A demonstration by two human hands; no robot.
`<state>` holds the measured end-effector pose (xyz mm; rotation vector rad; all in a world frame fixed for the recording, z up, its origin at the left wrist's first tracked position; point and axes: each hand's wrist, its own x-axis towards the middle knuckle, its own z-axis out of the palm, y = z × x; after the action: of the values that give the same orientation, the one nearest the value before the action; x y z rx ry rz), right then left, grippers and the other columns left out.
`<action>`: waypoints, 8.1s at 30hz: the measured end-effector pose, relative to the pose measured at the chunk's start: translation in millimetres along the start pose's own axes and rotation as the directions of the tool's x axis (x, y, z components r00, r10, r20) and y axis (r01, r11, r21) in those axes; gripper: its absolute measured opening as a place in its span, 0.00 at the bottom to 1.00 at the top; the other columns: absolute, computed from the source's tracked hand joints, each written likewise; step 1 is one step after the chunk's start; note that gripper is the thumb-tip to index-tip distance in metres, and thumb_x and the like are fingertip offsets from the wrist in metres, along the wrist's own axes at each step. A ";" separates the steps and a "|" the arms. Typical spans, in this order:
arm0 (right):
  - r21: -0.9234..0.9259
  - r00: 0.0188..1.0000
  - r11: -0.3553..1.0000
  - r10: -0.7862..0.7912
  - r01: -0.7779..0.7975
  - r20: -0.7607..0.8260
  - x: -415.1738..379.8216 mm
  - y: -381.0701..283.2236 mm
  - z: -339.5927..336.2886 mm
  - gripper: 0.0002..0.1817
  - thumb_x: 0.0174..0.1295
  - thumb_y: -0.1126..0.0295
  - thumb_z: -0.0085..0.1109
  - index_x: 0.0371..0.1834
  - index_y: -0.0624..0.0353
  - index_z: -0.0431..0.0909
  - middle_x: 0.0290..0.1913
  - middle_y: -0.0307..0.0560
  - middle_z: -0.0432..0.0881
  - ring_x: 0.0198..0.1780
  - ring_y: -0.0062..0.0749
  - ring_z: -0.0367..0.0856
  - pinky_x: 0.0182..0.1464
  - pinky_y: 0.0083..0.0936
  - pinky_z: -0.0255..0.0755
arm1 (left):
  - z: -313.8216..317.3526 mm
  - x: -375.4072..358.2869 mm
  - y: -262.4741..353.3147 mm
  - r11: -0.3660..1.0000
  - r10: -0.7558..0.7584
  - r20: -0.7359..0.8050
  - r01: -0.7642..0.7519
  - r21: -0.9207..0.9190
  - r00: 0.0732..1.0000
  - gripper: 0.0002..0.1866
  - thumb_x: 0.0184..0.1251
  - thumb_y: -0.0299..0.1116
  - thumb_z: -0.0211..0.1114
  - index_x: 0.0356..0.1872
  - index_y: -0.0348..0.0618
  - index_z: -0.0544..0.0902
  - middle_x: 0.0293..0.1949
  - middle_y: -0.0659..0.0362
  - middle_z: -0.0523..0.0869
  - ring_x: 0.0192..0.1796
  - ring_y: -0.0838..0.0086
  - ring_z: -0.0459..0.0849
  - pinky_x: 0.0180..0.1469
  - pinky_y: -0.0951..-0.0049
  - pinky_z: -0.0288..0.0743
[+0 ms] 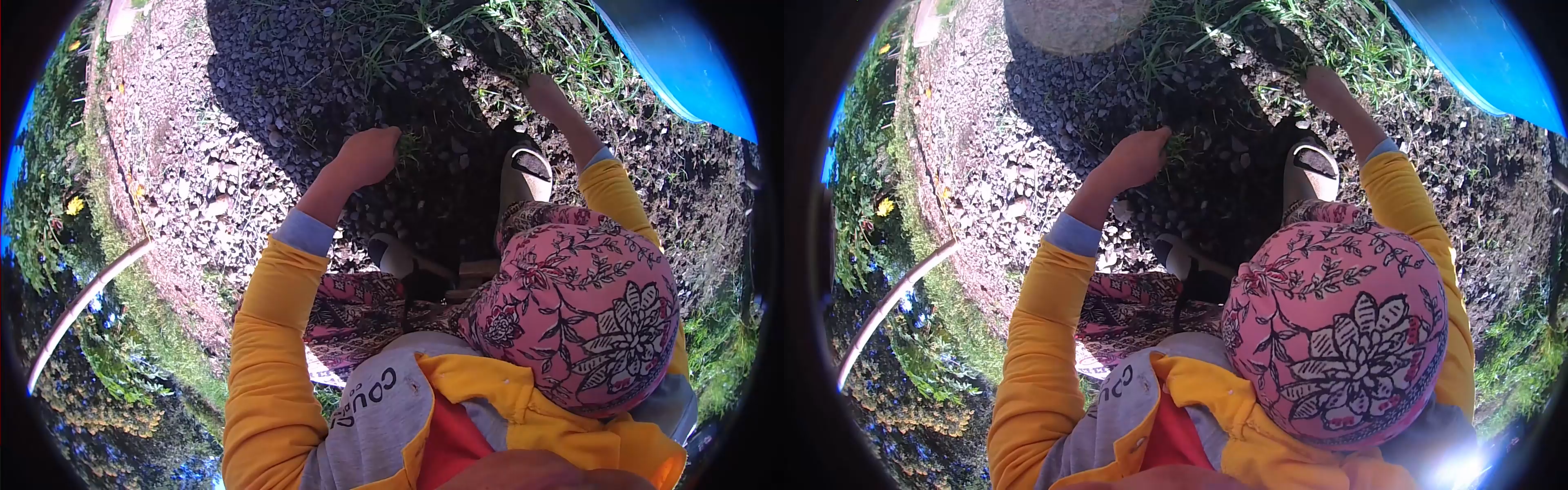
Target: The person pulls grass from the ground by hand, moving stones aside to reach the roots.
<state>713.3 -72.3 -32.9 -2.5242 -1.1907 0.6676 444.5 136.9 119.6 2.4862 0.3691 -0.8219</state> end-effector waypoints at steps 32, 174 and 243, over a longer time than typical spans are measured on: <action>-0.233 0.973 0.945 -0.231 0.229 0.022 -15.4 -90.7 27.3 0.12 0.52 0.62 0.50 0.23 0.57 0.78 0.29 0.49 0.81 0.36 0.38 0.81 0.39 0.32 0.73 | 6.8 -1.7 -7.3 0.999 -0.023 -0.016 0.023 0.038 1.000 0.13 0.54 0.28 0.53 0.41 0.36 0.72 0.35 0.44 0.79 0.41 0.49 0.77 0.43 0.55 0.70; -0.338 0.940 0.896 -0.332 0.287 -0.081 134.5 -107.0 37.6 0.08 0.52 0.65 0.52 0.26 0.51 0.81 0.32 0.40 0.82 0.38 0.33 0.81 0.32 0.30 0.74 | -77.9 -140.5 17.6 0.947 -0.318 -0.402 0.305 -0.099 0.859 0.19 0.58 0.34 0.60 0.50 0.40 0.72 0.46 0.47 0.74 0.39 0.58 0.80 0.41 0.61 0.73; -0.310 0.877 0.824 -0.474 0.474 0.082 166.0 -258.5 76.3 0.14 0.60 0.64 0.43 0.30 0.61 0.77 0.31 0.55 0.81 0.32 0.47 0.81 0.34 0.39 0.76 | -72.3 -126.2 -29.4 0.916 -0.357 -0.314 0.265 -0.301 0.880 0.21 0.56 0.47 0.58 0.43 0.40 0.77 0.44 0.50 0.77 0.47 0.57 0.78 0.49 0.62 0.72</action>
<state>597.3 222.2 -36.5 -2.2977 -1.9745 0.3684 369.1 187.5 237.0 2.3596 0.9680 -0.3879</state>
